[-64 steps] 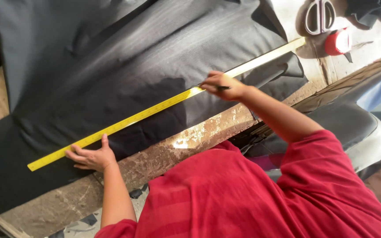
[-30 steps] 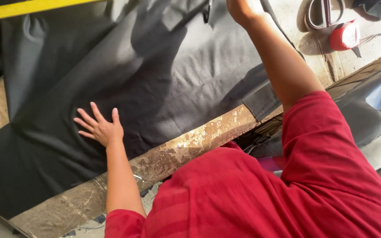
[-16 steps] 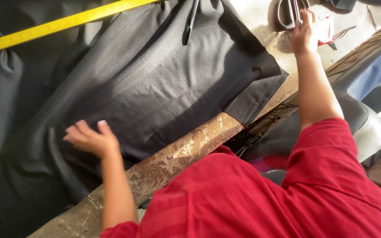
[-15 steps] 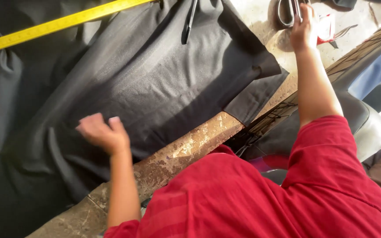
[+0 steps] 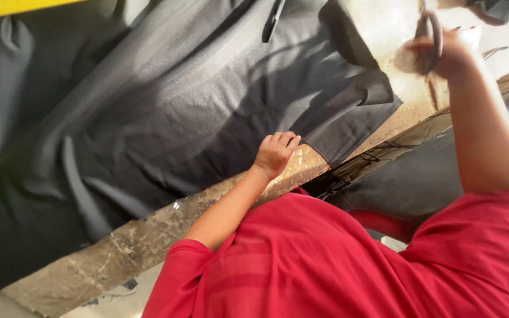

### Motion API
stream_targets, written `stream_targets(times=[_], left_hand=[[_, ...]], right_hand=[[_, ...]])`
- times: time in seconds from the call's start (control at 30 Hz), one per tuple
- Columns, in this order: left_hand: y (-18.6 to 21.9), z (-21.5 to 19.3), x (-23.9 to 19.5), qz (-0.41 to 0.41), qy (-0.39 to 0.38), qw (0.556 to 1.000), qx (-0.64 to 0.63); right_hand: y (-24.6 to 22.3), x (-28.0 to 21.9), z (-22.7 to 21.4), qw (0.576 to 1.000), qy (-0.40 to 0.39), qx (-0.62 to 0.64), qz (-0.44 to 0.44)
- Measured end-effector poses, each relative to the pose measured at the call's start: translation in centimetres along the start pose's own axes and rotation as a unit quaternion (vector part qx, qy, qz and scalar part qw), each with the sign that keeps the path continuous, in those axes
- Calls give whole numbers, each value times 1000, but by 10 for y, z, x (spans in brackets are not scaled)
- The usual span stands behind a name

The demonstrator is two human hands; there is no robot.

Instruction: Measuring, marking, and cutting black fabric on a workbench for upholstery.

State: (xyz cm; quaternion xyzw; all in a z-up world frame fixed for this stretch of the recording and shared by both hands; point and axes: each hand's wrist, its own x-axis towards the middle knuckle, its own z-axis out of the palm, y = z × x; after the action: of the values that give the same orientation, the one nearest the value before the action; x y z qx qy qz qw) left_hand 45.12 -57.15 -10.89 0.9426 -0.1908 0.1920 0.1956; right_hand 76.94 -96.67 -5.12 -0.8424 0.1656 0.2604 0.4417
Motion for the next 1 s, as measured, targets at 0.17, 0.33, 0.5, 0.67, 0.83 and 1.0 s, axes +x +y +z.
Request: stream_targets(times=[0.17, 0.33, 0.5, 0.67, 0.83, 1.0], left_hand=[[-2, 3, 9, -4, 36, 998, -55], [-3, 11, 3, 4, 93, 995, -36], [2, 6, 6, -7, 112, 993, -39], [11, -1, 13, -11, 139, 990, -36], [15, -3, 12, -20, 147, 988, -48], [15, 11, -2, -34, 150, 987, -56]], right_hand=[[2, -139, 40, 951, -304, 34, 49], [15, -273, 119, 923, -292, 59, 243], [51, -277, 176, 876, -416, 97, 223], [53, -265, 203, 926, -304, 78, 209], [13, -267, 210, 930, -311, 95, 171], [-2, -273, 206, 943, -320, 52, 75]])
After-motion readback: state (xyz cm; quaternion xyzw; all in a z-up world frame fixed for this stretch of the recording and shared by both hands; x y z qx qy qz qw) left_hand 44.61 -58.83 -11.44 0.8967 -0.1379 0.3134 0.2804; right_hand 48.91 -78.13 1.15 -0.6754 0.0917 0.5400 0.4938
